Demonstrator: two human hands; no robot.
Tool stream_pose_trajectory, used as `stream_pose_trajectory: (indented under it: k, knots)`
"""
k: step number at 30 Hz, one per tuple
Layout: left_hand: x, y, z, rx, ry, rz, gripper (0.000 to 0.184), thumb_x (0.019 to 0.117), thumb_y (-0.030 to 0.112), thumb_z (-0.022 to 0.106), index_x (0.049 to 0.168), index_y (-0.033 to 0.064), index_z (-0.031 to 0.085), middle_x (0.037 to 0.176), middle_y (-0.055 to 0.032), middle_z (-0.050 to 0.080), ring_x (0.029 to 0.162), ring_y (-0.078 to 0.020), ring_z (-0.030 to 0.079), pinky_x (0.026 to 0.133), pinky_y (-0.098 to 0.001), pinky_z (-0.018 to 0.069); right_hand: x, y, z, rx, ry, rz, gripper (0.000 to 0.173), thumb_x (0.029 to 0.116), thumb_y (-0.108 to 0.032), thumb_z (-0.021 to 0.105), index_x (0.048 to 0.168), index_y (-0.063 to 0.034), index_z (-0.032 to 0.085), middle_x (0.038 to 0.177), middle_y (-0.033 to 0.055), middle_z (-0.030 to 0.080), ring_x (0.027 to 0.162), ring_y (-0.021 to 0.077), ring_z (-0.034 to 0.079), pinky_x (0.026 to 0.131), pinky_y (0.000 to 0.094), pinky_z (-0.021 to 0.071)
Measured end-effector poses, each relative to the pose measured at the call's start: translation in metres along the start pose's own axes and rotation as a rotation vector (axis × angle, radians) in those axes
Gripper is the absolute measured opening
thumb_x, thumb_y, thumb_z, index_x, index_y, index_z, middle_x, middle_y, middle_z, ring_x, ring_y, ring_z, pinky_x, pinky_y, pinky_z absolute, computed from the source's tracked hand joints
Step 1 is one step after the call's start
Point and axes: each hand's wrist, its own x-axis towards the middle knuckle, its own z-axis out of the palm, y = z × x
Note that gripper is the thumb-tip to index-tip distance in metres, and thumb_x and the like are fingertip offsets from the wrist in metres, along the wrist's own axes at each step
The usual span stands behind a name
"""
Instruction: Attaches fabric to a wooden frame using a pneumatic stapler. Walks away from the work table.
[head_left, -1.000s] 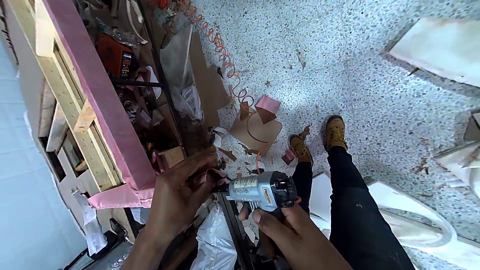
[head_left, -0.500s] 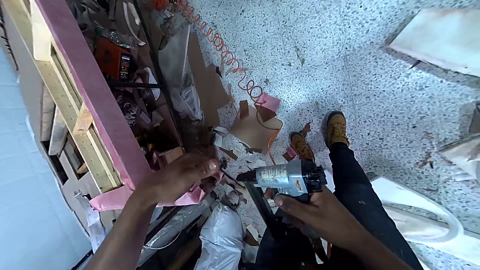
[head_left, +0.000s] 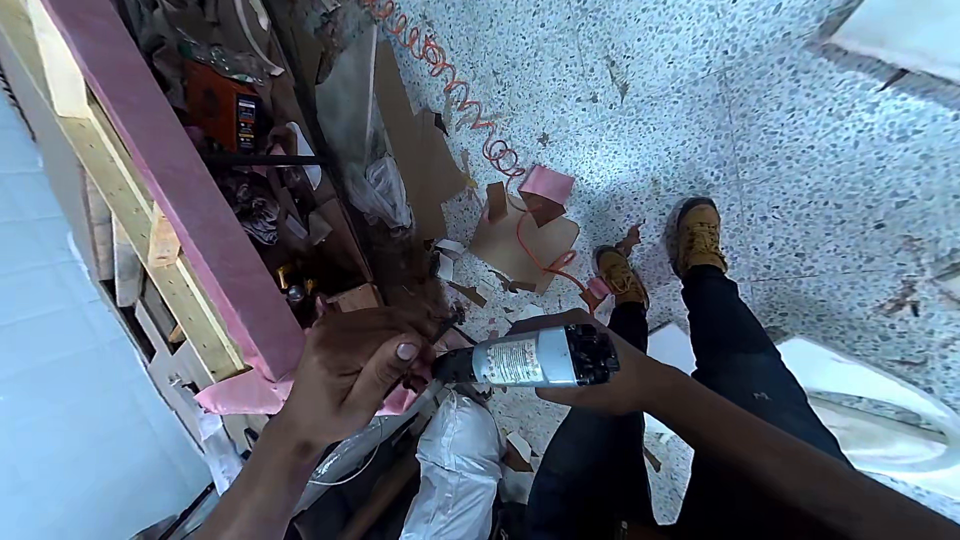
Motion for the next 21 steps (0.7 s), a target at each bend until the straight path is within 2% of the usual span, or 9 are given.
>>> stream_pose_trajectory:
  k: [2, 4, 5, 7, 9, 12, 14, 18, 21]
  knots:
    - [0.0, 0.0, 0.0, -0.04, 0.028, 0.038, 0.051, 0.111, 0.035, 0.04, 0.074, 0.0126, 0.068, 0.08, -0.001, 0.074, 0.088, -0.0232, 0.075, 0.089, -0.0455, 0.0637, 0.004, 0.001, -0.003, 0.011, -0.042, -0.002, 0.043, 0.0791, -0.012, 0.08, 0.121, -0.01, 0.07, 0.105, -0.0015, 0.074, 0.092, 0.0067, 0.072, 0.079, 0.0247, 0.0634]
    - [0.0, 0.001, 0.001, -0.089, 0.062, 0.036, 0.051, 0.1111, 0.039, 0.038, 0.078, 0.0129, 0.067, 0.08, -0.0011, 0.073, 0.086, -0.0232, 0.075, 0.088, -0.0461, 0.0641, 0.008, -0.001, -0.008, 0.008, -0.077, 0.003, 0.042, 0.0802, -0.013, 0.081, 0.12, -0.0099, 0.07, 0.104, -0.0008, 0.074, 0.09, 0.0077, 0.072, 0.076, 0.0254, 0.0641]
    - [-0.001, 0.001, 0.001, -0.117, 0.084, 0.016, 0.049, 0.1106, 0.041, 0.039, 0.085, 0.0125, 0.068, 0.083, -0.002, 0.073, 0.086, -0.0232, 0.074, 0.084, -0.0449, 0.0647, 0.01, -0.002, -0.009, -0.003, -0.096, -0.001, 0.042, 0.0802, -0.014, 0.081, 0.121, -0.0099, 0.07, 0.104, -0.001, 0.074, 0.09, 0.0077, 0.072, 0.076, 0.0255, 0.0643]
    - [-0.004, 0.002, 0.001, -0.146, 0.121, -0.043, 0.047, 0.1097, 0.047, 0.039, 0.106, 0.012, 0.071, 0.098, -0.0046, 0.074, 0.087, -0.0225, 0.073, 0.078, -0.0413, 0.0653, 0.013, -0.004, -0.013, -0.036, -0.132, -0.023, 0.042, 0.0798, -0.013, 0.081, 0.121, -0.01, 0.07, 0.106, -0.0015, 0.074, 0.093, 0.007, 0.071, 0.08, 0.0258, 0.0639]
    - [-0.005, 0.004, 0.003, -0.148, 0.155, -0.071, 0.047, 0.1097, 0.048, 0.038, 0.113, 0.013, 0.069, 0.104, -0.0052, 0.074, 0.092, -0.025, 0.073, 0.085, -0.0465, 0.0638, 0.014, -0.004, -0.015, -0.069, -0.153, -0.035, 0.043, 0.0796, -0.015, 0.082, 0.121, -0.0105, 0.071, 0.108, -0.0019, 0.074, 0.096, 0.0068, 0.071, 0.082, 0.0265, 0.0635]
    - [-0.004, 0.002, 0.003, -0.067, 0.184, -0.058, 0.047, 0.1097, 0.049, 0.035, 0.104, 0.016, 0.069, 0.102, -0.0033, 0.073, 0.104, -0.0278, 0.07, 0.103, -0.055, 0.0537, 0.017, -0.009, -0.019, -0.129, -0.172, -0.056, 0.042, 0.0799, -0.018, 0.082, 0.12, -0.0111, 0.07, 0.11, -0.0031, 0.073, 0.099, 0.0055, 0.07, 0.085, 0.0259, 0.0621]
    - [-0.004, 0.001, 0.002, -0.03, 0.188, -0.044, 0.047, 0.1092, 0.049, 0.035, 0.098, 0.0181, 0.068, 0.1, -0.0014, 0.073, 0.108, -0.0272, 0.068, 0.108, -0.0546, 0.0486, 0.021, -0.008, -0.022, -0.169, -0.169, -0.057, 0.047, 0.0799, -0.02, 0.083, 0.124, -0.0125, 0.069, 0.114, -0.0047, 0.072, 0.105, 0.0043, 0.068, 0.093, 0.0261, 0.0595]
    - [-0.004, 0.002, 0.001, -0.041, 0.184, -0.056, 0.046, 0.1084, 0.05, 0.037, 0.094, 0.0179, 0.067, 0.099, -0.0006, 0.069, 0.105, -0.0236, 0.065, 0.093, -0.0422, 0.0548, 0.033, -0.008, -0.025, -0.205, -0.172, -0.104, 0.045, 0.0799, -0.025, 0.082, 0.122, -0.0123, 0.07, 0.114, -0.0045, 0.072, 0.107, 0.0043, 0.067, 0.095, 0.0263, 0.0584]
    - [-0.005, 0.004, 0.001, -0.065, 0.191, -0.067, 0.045, 0.1084, 0.049, 0.038, 0.095, 0.0182, 0.068, 0.098, 0.0005, 0.068, 0.102, -0.0211, 0.065, 0.087, -0.0375, 0.0562, 0.036, -0.009, -0.028, -0.207, -0.193, -0.103, 0.048, 0.0788, -0.024, 0.082, 0.123, -0.011, 0.07, 0.114, -0.0033, 0.072, 0.107, 0.005, 0.067, 0.095, 0.0265, 0.0581]
